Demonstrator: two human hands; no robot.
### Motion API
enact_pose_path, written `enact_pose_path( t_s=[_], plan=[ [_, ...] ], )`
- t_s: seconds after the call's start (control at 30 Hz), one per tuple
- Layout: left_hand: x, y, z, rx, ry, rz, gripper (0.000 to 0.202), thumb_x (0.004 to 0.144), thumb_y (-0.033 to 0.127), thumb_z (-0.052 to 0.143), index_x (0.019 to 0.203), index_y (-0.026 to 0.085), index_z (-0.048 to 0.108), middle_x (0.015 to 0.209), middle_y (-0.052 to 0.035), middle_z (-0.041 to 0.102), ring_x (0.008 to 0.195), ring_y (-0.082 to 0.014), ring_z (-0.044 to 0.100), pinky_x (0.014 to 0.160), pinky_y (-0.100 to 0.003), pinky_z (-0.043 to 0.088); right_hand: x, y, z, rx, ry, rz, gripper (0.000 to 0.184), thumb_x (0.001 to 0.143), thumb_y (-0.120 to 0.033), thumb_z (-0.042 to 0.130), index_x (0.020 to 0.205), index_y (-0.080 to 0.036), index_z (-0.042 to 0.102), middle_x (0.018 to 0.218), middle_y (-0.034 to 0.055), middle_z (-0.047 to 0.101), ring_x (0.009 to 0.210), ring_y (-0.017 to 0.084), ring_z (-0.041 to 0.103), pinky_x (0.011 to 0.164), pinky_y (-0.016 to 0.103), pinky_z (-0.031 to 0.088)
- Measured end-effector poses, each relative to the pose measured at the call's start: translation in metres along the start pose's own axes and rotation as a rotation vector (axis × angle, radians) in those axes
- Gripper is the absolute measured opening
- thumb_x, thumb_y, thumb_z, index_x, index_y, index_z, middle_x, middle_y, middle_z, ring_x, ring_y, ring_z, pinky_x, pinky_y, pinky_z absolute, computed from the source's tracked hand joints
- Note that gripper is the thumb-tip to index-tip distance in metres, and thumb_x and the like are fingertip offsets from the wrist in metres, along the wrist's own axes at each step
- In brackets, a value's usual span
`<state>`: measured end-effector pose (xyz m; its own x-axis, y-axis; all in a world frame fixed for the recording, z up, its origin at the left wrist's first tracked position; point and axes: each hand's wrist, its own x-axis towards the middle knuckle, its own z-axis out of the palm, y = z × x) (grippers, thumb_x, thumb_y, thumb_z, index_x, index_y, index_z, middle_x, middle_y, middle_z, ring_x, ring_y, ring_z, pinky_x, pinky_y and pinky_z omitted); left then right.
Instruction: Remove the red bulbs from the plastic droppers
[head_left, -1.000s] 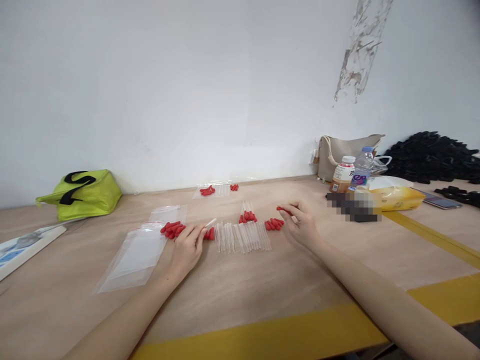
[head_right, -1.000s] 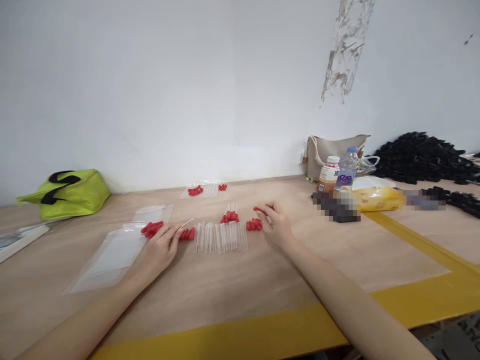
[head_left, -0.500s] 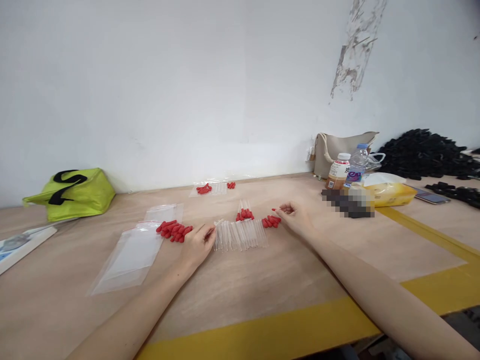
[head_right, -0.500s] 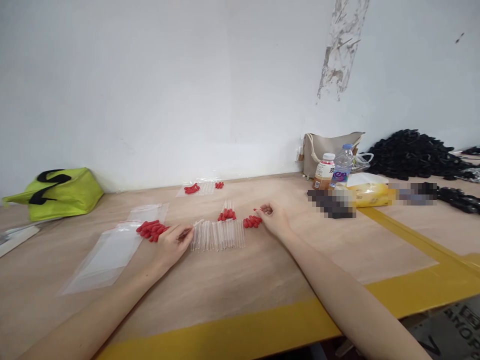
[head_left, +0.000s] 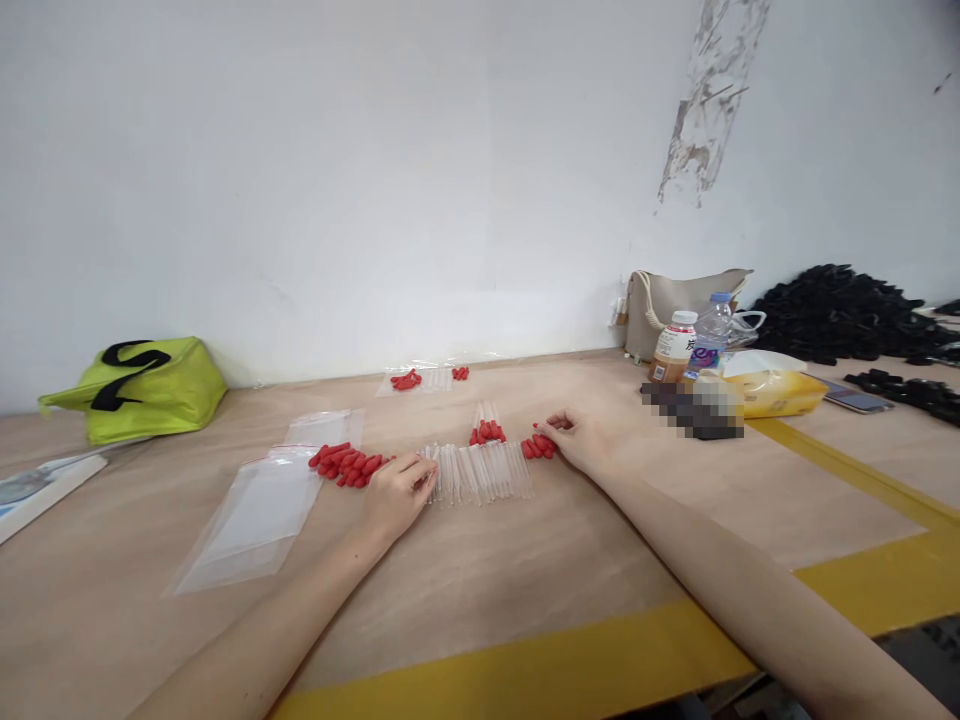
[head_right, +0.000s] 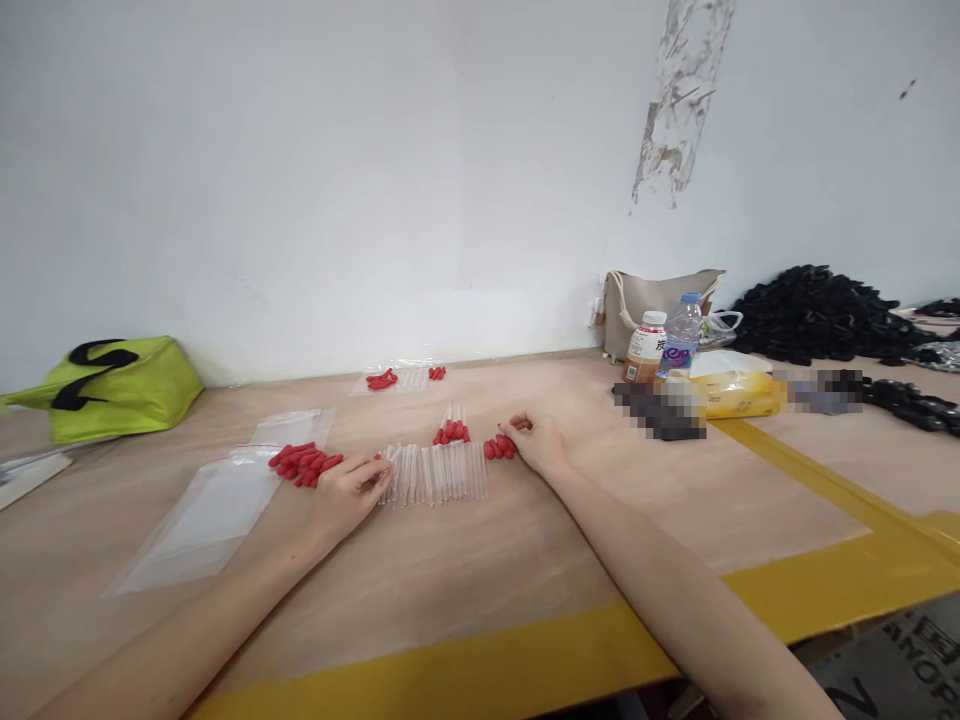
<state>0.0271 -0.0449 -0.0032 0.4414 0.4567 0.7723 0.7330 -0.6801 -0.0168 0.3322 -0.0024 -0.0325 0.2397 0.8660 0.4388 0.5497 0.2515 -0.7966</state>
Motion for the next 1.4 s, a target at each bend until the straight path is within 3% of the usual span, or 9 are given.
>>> enact_pose_path(
  t_s=[0.27,0.5,0.83,0.93,1.03,1.13,1.23,1.4],
  plan=[
    [-0.001,0.003,0.003,-0.054,-0.028,0.03,0.022,0.078,0.038,0.055,0.08,0.018,0.065,0.073,-0.0022,0.065,0.065,-0.014,0.058,0.062,-0.027,0.046,0.003,0.005,0.003,0.006,-0.063,0.036,0.025,0.067,-0.041,0.06,0.073,-0.017,0.061,0.064,0.0023,0.064,0.056,0.011,0.057,0.052,0.022,0.042],
    [-0.002,0.003,0.001,-0.079,-0.072,0.026,0.028,0.073,0.045,0.059,0.081,0.019,0.065,0.072,-0.0027,0.065,0.068,-0.0164,0.059,0.068,-0.031,0.045,0.006,0.007,0.001,0.001,-0.083,0.047,0.031,0.079,-0.043,0.043,0.075,-0.017,0.06,0.072,0.0037,0.067,0.064,0.014,0.061,0.057,0.024,0.043],
    [-0.006,0.001,0.001,-0.116,-0.106,0.0,0.044,0.063,0.055,0.063,0.085,0.018,0.066,0.074,-0.0037,0.065,0.069,-0.0169,0.059,0.067,-0.03,0.046,0.004,0.003,-0.002,-0.065,-0.06,0.067,0.032,0.081,-0.042,0.038,0.084,-0.017,0.058,0.077,0.0046,0.066,0.064,0.014,0.06,0.06,0.025,0.043],
    [-0.007,-0.001,0.001,-0.125,-0.125,0.01,0.046,0.062,0.057,0.061,0.085,0.017,0.066,0.071,-0.0032,0.063,0.064,-0.0156,0.057,0.064,-0.029,0.046,-0.003,-0.01,-0.006,-0.124,0.002,0.063,0.031,0.08,-0.042,0.04,0.084,-0.018,0.06,0.078,0.0051,0.065,0.073,0.016,0.059,0.073,0.032,0.039],
    [-0.007,-0.002,0.003,-0.137,-0.146,0.011,0.051,0.06,0.059,0.061,0.087,0.016,0.066,0.067,-0.0028,0.061,0.062,-0.0151,0.055,0.063,-0.029,0.046,-0.01,-0.033,-0.007,-0.274,0.098,-0.049,0.027,0.079,-0.041,0.043,0.083,-0.021,0.062,0.081,0.0045,0.065,0.088,0.02,0.054,0.088,0.041,0.025],
    [-0.008,-0.003,0.003,-0.151,-0.152,-0.018,0.059,0.056,0.061,0.062,0.093,0.016,0.065,0.069,-0.0034,0.06,0.064,-0.0159,0.055,0.064,-0.029,0.046,-0.01,-0.058,0.0,-0.417,0.047,-0.192,0.025,0.079,-0.038,0.043,0.079,-0.023,0.063,0.076,0.0026,0.065,0.085,0.019,0.052,0.088,0.041,0.019],
    [-0.008,-0.003,-0.001,-0.137,-0.144,-0.04,0.062,0.056,0.062,0.062,0.098,0.017,0.064,0.077,-0.0052,0.061,0.073,-0.0186,0.055,0.069,-0.032,0.045,-0.003,-0.077,0.016,-0.479,-0.087,-0.103,0.023,0.074,-0.039,0.048,0.068,-0.023,0.062,0.074,0.002,0.065,0.083,0.019,0.052,0.083,0.039,0.023],
    [-0.005,0.003,-0.016,0.002,-0.23,-0.075,0.063,0.058,0.066,0.059,0.106,0.024,0.06,0.102,-0.0075,0.059,0.093,-0.0252,0.05,0.082,-0.041,0.036,0.013,-0.088,0.045,-0.608,-0.252,0.152,0.036,0.068,-0.053,0.05,0.078,-0.02,0.064,0.082,0.0064,0.065,0.083,0.023,0.056,0.082,0.041,0.029]
  ],
)
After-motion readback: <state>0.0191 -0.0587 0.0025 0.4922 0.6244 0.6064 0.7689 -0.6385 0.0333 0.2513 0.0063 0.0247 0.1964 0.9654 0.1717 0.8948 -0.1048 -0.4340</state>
